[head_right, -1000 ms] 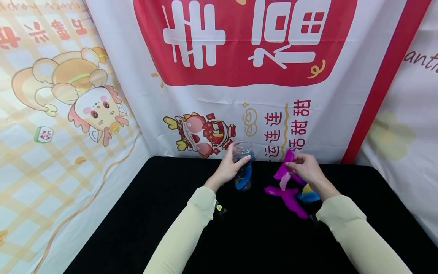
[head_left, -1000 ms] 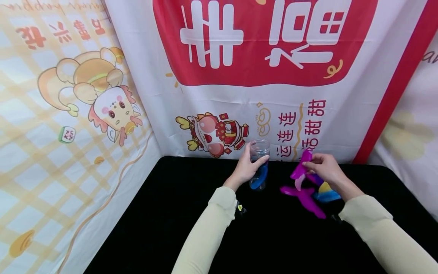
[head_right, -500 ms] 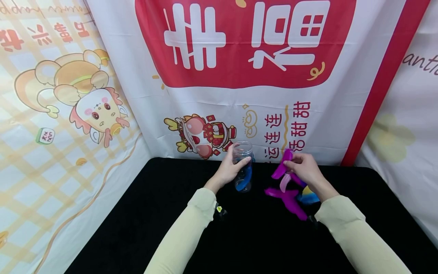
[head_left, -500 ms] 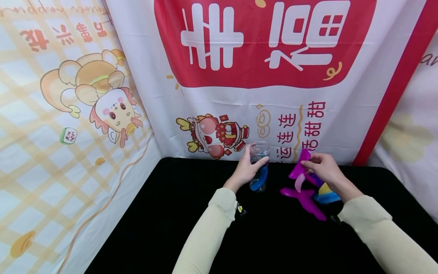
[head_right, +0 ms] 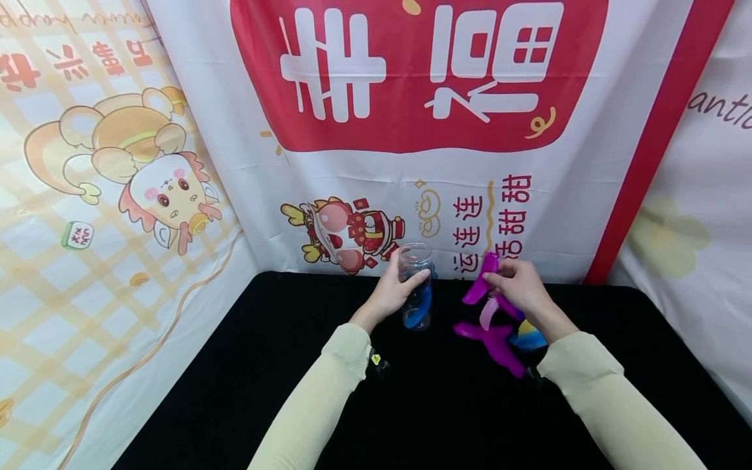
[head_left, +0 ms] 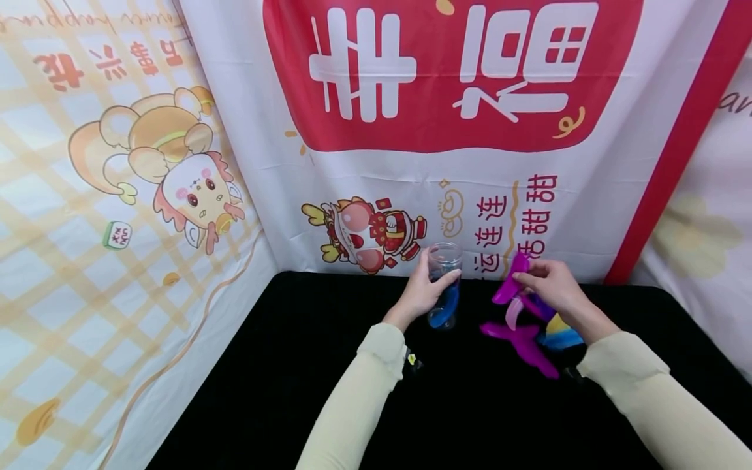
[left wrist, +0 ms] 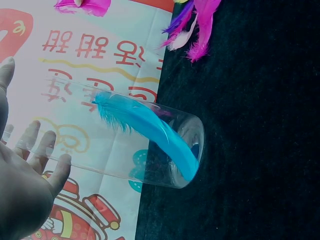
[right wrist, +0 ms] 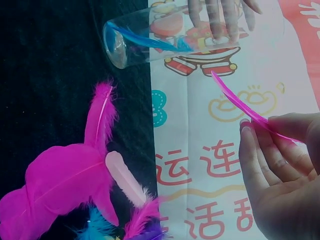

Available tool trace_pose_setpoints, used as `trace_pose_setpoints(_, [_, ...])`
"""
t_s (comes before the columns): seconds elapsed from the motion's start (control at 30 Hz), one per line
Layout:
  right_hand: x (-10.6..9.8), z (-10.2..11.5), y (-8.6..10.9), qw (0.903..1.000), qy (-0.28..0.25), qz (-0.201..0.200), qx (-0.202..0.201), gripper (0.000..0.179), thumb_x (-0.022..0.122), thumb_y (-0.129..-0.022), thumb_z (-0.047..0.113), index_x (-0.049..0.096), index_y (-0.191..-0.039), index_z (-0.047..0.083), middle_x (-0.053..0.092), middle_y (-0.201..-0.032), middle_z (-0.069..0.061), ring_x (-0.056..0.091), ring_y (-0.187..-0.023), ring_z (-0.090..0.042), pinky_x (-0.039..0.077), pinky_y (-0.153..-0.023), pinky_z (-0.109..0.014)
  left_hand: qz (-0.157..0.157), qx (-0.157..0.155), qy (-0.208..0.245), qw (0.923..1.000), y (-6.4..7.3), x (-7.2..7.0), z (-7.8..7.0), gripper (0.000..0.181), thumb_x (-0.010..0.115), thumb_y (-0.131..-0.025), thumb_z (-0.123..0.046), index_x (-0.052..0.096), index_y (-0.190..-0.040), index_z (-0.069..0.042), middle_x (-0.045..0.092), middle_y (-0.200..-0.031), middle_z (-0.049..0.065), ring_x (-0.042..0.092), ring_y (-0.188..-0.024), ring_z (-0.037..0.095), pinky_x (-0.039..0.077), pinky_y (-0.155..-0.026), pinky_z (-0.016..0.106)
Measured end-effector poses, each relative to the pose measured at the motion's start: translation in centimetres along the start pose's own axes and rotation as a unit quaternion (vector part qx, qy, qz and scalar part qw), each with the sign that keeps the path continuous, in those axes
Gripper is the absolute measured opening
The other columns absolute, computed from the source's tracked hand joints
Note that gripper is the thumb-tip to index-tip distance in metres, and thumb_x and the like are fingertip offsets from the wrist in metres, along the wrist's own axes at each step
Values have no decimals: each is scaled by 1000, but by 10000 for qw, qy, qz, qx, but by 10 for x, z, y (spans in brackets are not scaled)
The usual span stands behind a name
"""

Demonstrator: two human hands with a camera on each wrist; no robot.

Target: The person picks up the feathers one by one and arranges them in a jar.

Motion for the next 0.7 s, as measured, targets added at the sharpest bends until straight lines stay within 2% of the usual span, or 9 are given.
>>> trace_pose_setpoints(0.37, [1,6,1,10000,21,-27,-83,35,64,-103,24,63,-118,-8,76,-99,-8,71,-81,-11,57,-70,-28,-3,-35,-36,10000,1,1,2,71,69,-97,-48,32,-154,-26,52,-140,11,51,-132,27,39,-113,54])
trace_pose_setpoints(0.7, [0,11,-5,9999,3,102,3,38,62,-104,25,62,-124,-7,76,-101,-8,70,-84,-12,57,-72,-28,-7,-115,-96,9999,-1,0,2,72,68,-96,-51,31,-154,-28,51,-141,9,51,-132,26,40,-113,52])
Point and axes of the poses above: each hand's wrist, its own y-axis away from the middle knuckle, its own x-axis out of the palm, z = x × y, the point moved 8 cm from there along -y, towards the middle knuckle
